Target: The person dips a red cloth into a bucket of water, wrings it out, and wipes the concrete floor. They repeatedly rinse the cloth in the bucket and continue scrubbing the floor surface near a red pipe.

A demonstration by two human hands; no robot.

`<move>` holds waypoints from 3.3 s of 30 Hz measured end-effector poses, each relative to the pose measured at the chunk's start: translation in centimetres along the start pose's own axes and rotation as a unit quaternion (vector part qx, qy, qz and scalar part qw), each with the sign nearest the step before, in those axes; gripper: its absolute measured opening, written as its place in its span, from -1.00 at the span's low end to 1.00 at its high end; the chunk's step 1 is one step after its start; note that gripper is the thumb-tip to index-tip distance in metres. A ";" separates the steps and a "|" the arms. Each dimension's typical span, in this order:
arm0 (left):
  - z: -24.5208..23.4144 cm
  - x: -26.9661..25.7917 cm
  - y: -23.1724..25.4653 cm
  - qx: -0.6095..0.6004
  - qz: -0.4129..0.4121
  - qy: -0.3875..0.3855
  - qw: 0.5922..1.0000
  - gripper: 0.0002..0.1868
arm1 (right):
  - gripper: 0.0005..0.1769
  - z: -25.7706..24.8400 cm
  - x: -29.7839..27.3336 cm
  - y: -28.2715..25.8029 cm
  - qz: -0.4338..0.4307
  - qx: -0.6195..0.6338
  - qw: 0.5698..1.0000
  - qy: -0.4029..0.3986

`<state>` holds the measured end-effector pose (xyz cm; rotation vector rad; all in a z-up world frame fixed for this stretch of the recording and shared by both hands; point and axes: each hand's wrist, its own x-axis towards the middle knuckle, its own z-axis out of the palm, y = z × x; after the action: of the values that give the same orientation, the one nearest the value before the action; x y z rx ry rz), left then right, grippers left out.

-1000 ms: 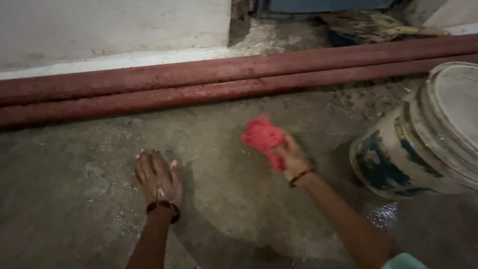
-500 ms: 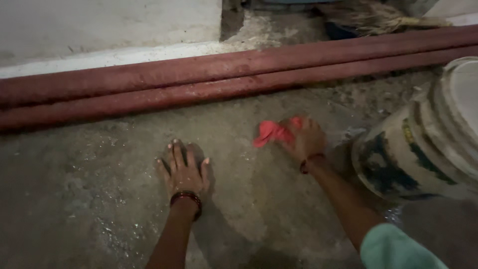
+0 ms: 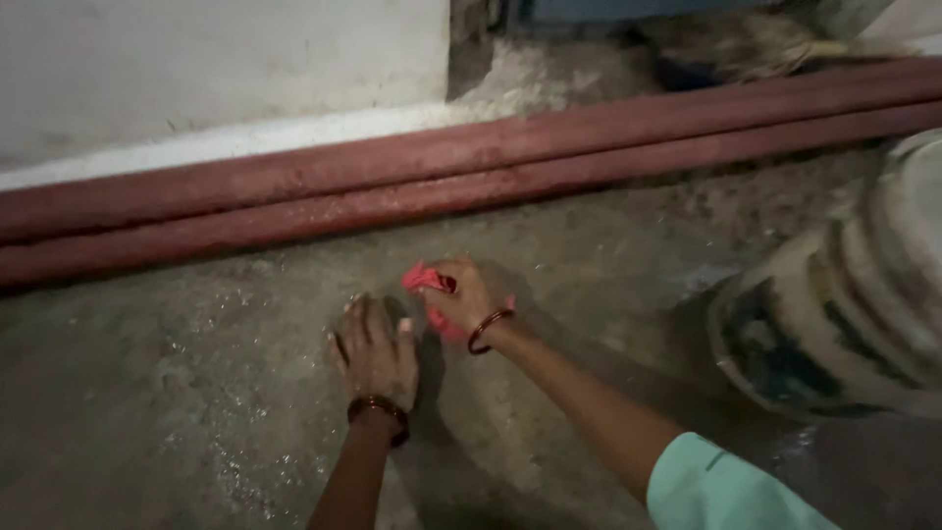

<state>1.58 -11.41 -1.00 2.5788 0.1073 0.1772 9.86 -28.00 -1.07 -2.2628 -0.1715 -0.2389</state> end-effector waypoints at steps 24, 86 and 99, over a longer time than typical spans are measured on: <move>-6.6 -7.1 49.8 -0.424 0.337 0.188 0.819 -0.54 | -0.05 -51.1 -9.4 -8.9 0.050 0.364 0.930 0.025; -10.7 6.9 28.2 -0.462 0.182 -0.109 0.861 -0.46 | -0.71 -39.7 4.2 -6.2 0.038 0.054 0.993 -0.103; -15.7 11.1 21.4 -0.471 0.053 0.138 0.869 -0.46 | -0.77 -36.3 6.4 -8.3 0.008 -0.134 0.977 -0.168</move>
<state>11.05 -20.14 24.68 1.5656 -0.0215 0.4993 10.18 -50.11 29.57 -2.5608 -0.3134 0.1427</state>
